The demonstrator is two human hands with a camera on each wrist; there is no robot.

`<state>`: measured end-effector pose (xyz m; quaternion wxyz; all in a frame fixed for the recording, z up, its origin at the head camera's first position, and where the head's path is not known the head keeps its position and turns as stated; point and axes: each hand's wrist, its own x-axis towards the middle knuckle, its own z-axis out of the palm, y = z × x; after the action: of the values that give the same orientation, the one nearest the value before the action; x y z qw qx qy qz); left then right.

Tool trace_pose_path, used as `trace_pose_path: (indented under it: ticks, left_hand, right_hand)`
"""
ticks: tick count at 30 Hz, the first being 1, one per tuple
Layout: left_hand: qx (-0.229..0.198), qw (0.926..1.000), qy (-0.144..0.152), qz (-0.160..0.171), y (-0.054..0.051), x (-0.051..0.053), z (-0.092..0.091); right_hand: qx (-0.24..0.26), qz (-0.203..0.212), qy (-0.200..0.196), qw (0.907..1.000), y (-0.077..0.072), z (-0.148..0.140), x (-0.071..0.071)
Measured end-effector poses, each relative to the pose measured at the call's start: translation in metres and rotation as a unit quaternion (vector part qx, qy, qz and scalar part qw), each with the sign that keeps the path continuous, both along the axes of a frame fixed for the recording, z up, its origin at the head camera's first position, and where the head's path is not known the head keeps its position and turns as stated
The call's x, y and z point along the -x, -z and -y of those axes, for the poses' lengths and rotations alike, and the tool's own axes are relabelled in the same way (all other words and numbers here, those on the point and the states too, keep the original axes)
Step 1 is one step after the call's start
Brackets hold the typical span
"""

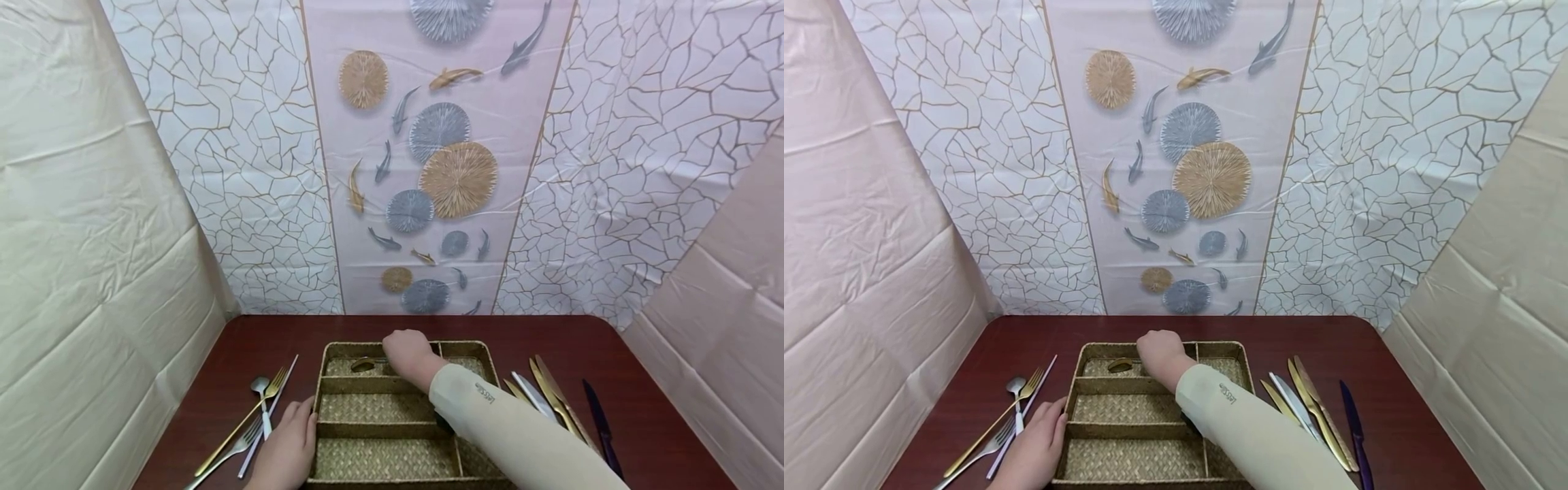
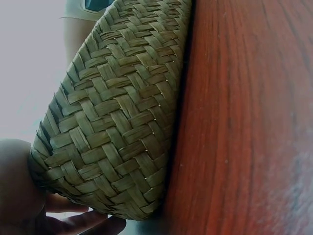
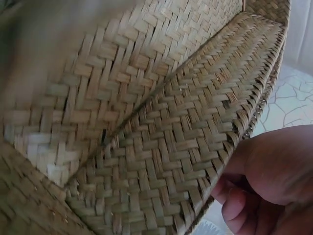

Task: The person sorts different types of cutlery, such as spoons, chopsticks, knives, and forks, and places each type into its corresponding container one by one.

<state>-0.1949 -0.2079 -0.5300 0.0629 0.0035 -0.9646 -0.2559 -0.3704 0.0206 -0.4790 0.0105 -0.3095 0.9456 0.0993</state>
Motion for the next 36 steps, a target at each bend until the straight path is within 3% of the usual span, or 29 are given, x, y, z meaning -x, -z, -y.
trace_pose_path:
  ticks: [5, 14, 21, 27, 36]
  left_hand:
    - [-0.004, 1.0000, 0.001, 0.007, -0.0026, -0.0007, -0.0004]
    - [-0.002, 0.9998, 0.006, -0.018, 0.0004, -0.0012, 0.0000]
    - [-0.005, 1.0000, 0.005, 0.001, 0.0007, 0.0013, 0.0004]
    - [-0.006, 1.0000, 0.000, 0.008, 0.0019, 0.0012, 0.0011]
    - [-0.002, 0.9999, 0.006, -0.014, 0.0025, -0.0011, 0.0009]
  right_hand:
    - [0.008, -0.004, -0.002, 1.0000, 0.0005, -0.0008, -0.0033]
    - [-0.016, -0.022, 0.001, 0.9996, -0.0003, -0.0003, -0.0099]
    - [-0.031, -0.052, -0.003, 0.9982, 0.0008, 0.0004, -0.0081]
    - [-0.021, -0.045, -0.008, 0.9987, 0.0029, -0.0009, -0.0077]
    - [0.024, -0.014, 0.004, 0.9996, 0.0019, -0.0076, -0.0073]
